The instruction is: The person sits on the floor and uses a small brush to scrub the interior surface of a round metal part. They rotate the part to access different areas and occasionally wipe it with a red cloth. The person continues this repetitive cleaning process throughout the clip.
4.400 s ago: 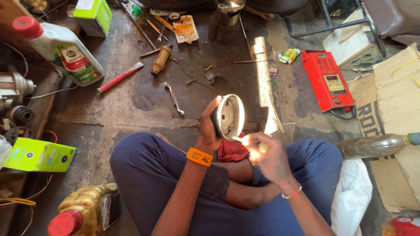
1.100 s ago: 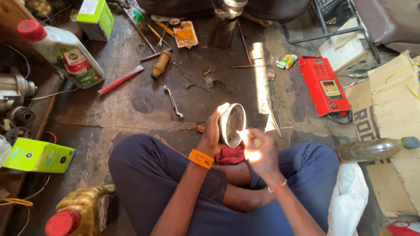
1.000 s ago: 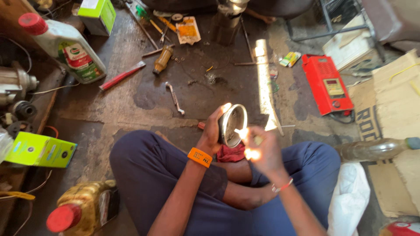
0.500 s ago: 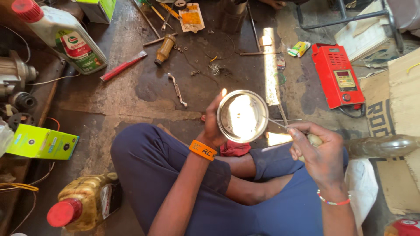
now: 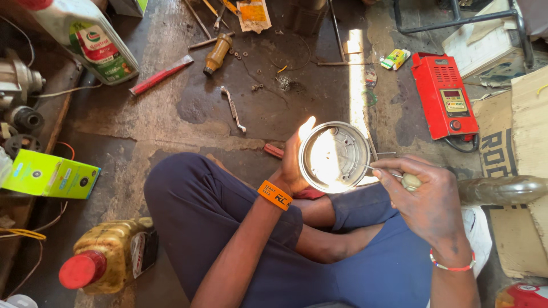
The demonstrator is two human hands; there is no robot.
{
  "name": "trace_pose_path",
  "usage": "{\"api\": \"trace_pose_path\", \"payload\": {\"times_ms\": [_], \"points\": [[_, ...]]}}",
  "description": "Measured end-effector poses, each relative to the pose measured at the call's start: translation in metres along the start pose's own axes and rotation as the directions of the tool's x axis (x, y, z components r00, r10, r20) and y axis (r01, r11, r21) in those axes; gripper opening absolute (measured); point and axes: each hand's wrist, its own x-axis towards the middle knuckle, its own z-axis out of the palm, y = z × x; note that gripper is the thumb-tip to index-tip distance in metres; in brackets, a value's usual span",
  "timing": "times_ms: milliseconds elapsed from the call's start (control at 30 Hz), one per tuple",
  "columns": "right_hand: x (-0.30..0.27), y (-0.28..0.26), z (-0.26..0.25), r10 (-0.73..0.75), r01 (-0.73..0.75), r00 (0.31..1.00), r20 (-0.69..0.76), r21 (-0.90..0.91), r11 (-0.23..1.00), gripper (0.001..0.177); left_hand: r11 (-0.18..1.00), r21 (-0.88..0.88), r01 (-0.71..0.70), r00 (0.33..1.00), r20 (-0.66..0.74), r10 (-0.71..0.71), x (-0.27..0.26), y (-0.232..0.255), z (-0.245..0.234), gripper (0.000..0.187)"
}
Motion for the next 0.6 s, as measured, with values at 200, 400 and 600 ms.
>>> {"api": "trace_pose_path", "payload": {"times_ms": [200, 400, 600], "points": [[0.002, 0.000, 0.010, -0.237, 0.233, 0.971, -0.019, -0.111, 0.966, 0.013, 1.000, 0.015, -0.010, 1.000, -0.004, 0.010, 0.002, -0.004, 0.001, 0.056], [0.002, 0.000, 0.020, -0.266, 0.261, 0.964, -0.018, -0.130, 0.956, 0.012, 0.999, 0.039, -0.022, 1.000, 0.007, 0.021, 0.003, -0.008, -0.001, 0.056], [0.006, 0.007, 0.033, -0.322, 0.321, 0.945, 0.052, -0.314, 0.893, 0.019, 0.992, 0.126, 0.000, 0.985, -0.169, 0.022, 0.012, -0.010, -0.011, 0.044]]}}
